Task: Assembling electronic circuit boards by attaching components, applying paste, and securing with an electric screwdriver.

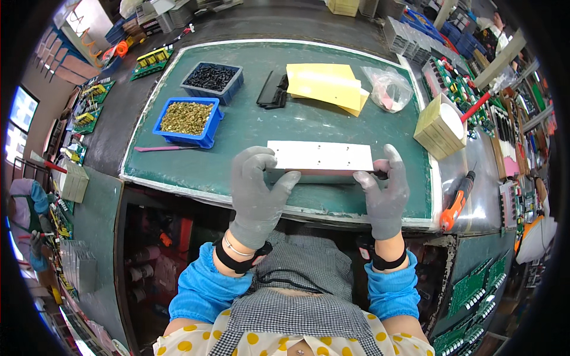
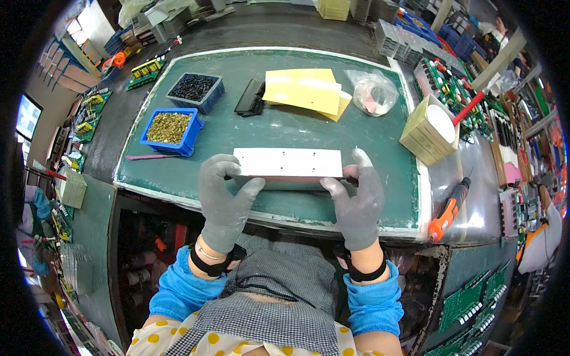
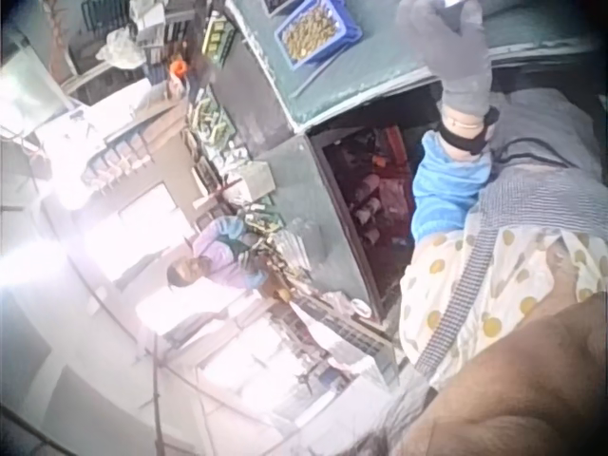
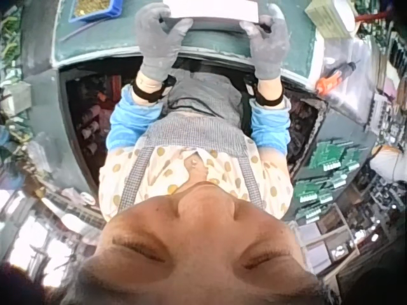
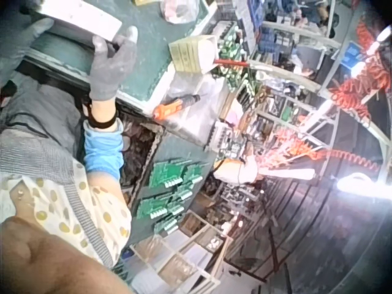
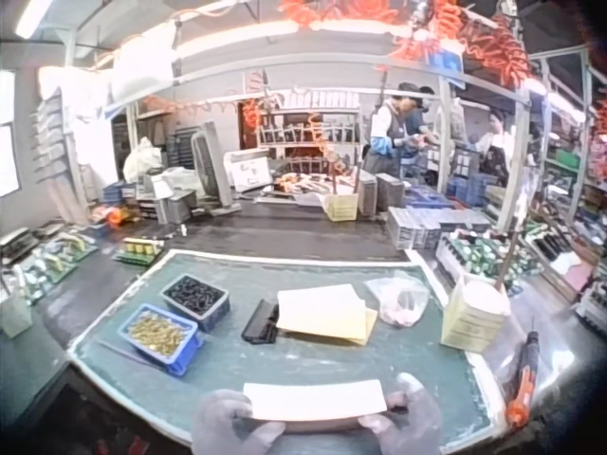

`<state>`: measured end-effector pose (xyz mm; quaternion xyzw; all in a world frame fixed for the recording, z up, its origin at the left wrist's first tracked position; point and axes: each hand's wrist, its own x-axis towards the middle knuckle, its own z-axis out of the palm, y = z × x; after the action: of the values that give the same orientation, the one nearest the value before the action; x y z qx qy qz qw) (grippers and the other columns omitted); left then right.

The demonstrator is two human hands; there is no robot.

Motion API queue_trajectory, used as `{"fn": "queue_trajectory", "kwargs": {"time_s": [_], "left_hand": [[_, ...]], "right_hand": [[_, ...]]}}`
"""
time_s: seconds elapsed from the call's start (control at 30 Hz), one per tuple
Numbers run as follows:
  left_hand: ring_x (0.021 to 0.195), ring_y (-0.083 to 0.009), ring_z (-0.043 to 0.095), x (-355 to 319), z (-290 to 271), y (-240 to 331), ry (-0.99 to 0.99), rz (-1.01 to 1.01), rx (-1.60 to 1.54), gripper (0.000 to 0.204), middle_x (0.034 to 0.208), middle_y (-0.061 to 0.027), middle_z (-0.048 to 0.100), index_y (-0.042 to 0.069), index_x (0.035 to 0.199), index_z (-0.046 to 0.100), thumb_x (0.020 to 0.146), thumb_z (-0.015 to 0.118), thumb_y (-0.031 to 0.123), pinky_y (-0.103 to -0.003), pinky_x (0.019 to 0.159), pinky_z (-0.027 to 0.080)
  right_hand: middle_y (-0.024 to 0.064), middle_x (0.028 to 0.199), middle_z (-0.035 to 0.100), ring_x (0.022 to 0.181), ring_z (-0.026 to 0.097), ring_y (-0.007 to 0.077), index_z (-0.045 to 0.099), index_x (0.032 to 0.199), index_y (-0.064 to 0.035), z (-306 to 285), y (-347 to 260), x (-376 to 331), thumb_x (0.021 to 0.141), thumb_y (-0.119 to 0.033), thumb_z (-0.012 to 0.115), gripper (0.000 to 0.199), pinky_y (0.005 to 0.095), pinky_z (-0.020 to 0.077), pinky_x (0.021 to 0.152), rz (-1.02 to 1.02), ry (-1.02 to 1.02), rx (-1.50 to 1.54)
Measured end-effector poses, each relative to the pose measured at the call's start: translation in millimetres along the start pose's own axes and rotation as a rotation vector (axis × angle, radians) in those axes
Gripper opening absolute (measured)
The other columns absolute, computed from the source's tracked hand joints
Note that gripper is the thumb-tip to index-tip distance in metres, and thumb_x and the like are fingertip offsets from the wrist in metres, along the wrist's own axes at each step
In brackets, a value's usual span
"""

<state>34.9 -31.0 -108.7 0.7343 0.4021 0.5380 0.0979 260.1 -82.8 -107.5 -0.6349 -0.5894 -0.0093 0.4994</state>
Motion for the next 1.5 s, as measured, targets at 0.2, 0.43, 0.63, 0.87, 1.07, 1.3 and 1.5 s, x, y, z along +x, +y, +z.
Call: {"fn": "queue_trajectory", "kwargs": {"time_s": [0.2,0.43,0.63,0.87,1.07,1.3,1.5], "left_hand": [[0.09,-0.0258,0.054,-0.6,-1.2,0.6,-0.006,-0.015,0.008,0.047,0.102,-0.0113,0.055,0.006,0.101,0.049,0.067,0.081,0.002,-0.035,0.08,0.046],[0.087,-0.0263,0.052,1.2,-4.9,10.1,-0.044,-0.005,0.027,0.049,0.1,-0.0118,0.052,0.005,0.099,0.048,0.065,0.083,0.005,-0.035,0.078,0.046],[0.09,-0.0314,0.054,7.8,-3.6,12.0,-0.05,-0.011,0.11,0.05,0.098,-0.0131,0.055,0.004,0.098,0.049,0.063,0.084,0.009,-0.04,0.078,0.047],[0.085,-0.029,0.052,8.4,-3.0,10.4,-0.038,-0.013,0.076,0.046,0.096,-0.0121,0.053,0.006,0.095,0.046,0.065,0.081,0.003,-0.038,0.077,0.045],[0.087,-0.0301,0.055,10.6,-7.4,11.3,-0.065,-0.036,0.049,0.041,0.096,-0.0127,0.055,0.006,0.093,0.047,0.067,0.078,0.0,-0.038,0.077,0.046],[0.094,-0.0299,0.057,5.4,-22.8,-4.9,-0.138,0.004,-0.083,0.049,0.111,-0.015,0.058,0.005,0.109,0.051,0.067,0.076,-0.002,-0.037,0.082,0.048],[0.105,-0.0374,0.06,-6.2,-48.6,-31.3,-0.114,-0.104,-0.032,0.059,0.123,-0.0207,0.057,0.002,0.123,0.048,0.072,0.078,0.006,-0.042,0.089,0.05]], "right_hand": [[0.0144,0.102,0.061,0.092,0.061,0.0278,0.049,0.132,0.0035,-4.1,-10.6,1.2,0.074,-0.036,0.084,0.078,0.0376,0.0508,0.081,0.022,-0.014,-0.018],[0.0257,0.139,0.038,0.132,0.035,0.0449,0.037,0.139,0.0021,22.3,-44.0,1.9,0.074,-0.067,0.069,0.1,0.0591,0.0251,0.108,-0.209,0.066,-0.343],[0.0237,0.142,0.037,0.133,0.036,0.0415,0.037,0.14,0.0008,23.9,-41.0,0.7,0.074,-0.06,0.073,0.097,0.0588,0.0219,0.11,-0.188,0.056,-0.448],[0.0265,0.136,0.045,0.126,0.043,0.0449,0.039,0.141,0.0012,-14.4,6.0,-0.6,0.078,-0.047,0.076,0.088,0.0553,0.0297,0.109,-0.003,0.16,-0.492],[0.0225,0.118,0.059,0.11,0.056,0.0393,0.053,0.128,0.0003,-69.5,15.4,36.5,0.083,-0.028,0.073,0.057,0.0458,0.0445,0.095,-0.06,0.081,-0.488],[0.0142,0.107,0.068,0.101,0.064,0.034,0.062,0.116,-0.0073,-63.2,26.7,138.2,0.085,-0.021,0.068,0.034,0.0426,0.0496,0.086,-0.074,-0.466,-0.508],[0.017,0.109,0.068,0.106,0.063,0.0359,0.065,0.113,-0.0075,18.1,86.3,179.9,0.084,-0.019,0.066,0.032,0.0425,0.0503,0.09,-0.114,-0.644,-0.864]]}}
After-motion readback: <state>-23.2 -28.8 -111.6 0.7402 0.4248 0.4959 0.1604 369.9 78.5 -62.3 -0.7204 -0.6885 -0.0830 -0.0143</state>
